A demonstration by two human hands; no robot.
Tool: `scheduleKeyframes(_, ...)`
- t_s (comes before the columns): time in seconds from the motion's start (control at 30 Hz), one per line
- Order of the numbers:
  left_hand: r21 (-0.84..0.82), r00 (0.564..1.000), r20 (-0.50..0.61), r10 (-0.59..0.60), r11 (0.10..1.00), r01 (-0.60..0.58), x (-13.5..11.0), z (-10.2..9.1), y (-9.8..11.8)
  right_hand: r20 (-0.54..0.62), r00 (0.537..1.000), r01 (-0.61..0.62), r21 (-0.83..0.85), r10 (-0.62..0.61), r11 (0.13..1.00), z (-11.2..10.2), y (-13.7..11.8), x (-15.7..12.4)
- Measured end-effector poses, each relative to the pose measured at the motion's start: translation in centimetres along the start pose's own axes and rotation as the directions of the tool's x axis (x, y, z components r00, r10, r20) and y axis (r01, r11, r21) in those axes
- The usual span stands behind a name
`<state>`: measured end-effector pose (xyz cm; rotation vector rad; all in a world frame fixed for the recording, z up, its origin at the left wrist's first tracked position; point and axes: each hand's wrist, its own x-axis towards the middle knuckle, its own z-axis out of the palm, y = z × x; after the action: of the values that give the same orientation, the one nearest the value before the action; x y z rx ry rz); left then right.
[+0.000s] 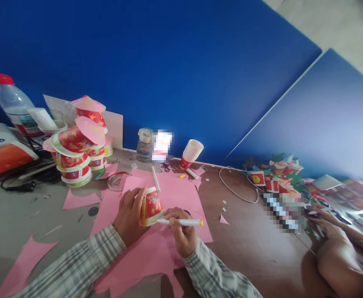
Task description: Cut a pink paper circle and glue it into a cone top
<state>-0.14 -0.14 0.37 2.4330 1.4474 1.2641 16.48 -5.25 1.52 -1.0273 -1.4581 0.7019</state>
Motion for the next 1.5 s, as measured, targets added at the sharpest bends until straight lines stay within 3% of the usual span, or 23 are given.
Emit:
scheduleKeyframes(0.23,0.0,1.0,0.02,-0.005,1.0,0.005,0.0,0.2,-0.1,-0.011,0.997,-0.076,0.025,0.077,0.997,-0.1,0.2,0.0)
scheduleKeyframes(0.7,0.024,1.0,0.023,0.016,1.0,-0.016,0.0,0.1,-0.1,0.018,1.0,0.006,0.043,-0.007,0.999,0.1,-0.4,-0.1)
scheduleKeyframes(1.03,0.014,1.0,0.007,0.014,1.0,-0.014,0.1,-0.2,0.1,0.028,0.994,0.111,-0.109,-0.109,0.988,0.4,-1.0,-0.1)
scheduleKeyframes(1.23,0.017,1.0,0.011,0.019,1.0,-0.019,0.0,0.1,0.0,0.028,0.998,0.06,-0.072,-0.058,0.996,0.3,-0.8,-0.1)
scheduleKeyframes(1.5,0.009,1.0,0.012,0.014,1.0,-0.014,-0.1,0.2,0.0,0.031,0.994,0.104,-0.125,-0.101,0.987,0.5,-1.0,-0.2)
